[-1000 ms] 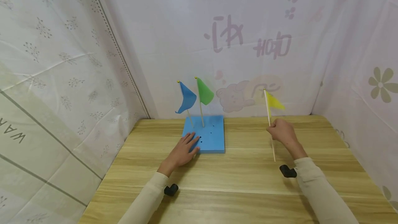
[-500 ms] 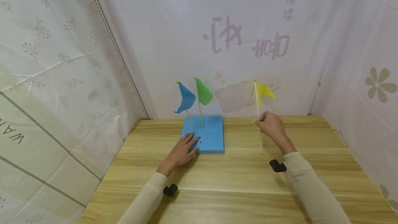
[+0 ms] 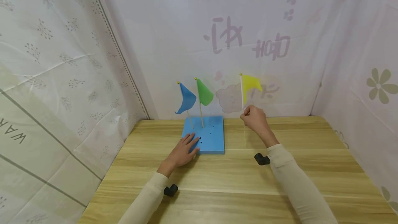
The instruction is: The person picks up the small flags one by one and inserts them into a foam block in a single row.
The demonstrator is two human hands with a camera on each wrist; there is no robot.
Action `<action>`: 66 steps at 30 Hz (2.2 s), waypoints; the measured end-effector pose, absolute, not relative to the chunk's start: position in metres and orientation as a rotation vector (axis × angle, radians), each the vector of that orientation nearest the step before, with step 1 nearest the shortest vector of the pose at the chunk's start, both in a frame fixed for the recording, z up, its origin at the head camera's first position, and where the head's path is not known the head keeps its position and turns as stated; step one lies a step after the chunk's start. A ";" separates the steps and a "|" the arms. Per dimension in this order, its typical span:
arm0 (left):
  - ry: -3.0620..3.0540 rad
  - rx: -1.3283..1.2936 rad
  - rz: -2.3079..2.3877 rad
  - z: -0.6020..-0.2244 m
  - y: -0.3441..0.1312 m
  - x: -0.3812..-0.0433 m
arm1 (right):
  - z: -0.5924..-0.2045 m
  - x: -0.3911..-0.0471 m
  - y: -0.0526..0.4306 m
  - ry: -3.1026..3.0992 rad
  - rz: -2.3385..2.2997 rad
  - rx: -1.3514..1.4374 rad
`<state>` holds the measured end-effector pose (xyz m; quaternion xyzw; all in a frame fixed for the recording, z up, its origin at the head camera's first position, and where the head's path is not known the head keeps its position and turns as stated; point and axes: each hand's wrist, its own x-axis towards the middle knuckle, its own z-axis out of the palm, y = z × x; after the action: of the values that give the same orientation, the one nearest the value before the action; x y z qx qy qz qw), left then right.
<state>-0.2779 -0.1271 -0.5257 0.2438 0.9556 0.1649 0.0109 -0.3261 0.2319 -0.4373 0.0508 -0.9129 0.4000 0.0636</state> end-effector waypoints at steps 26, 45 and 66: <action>2.973 0.753 0.514 -0.523 -0.126 -0.277 | -0.427 -0.364 0.148 -2.576 1.250 0.338; 2.985 0.752 0.496 -0.524 -0.127 -0.278 | -0.440 -0.383 0.119 -2.520 1.243 0.408; 2.989 0.743 0.483 -0.524 -0.126 -0.279 | -0.458 -0.382 0.117 -2.615 1.152 0.425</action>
<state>-0.2791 -0.1257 -0.5238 0.2384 0.9587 0.1548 0.0118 -0.3821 0.1174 -0.4576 0.1459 -0.8980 0.3954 0.1260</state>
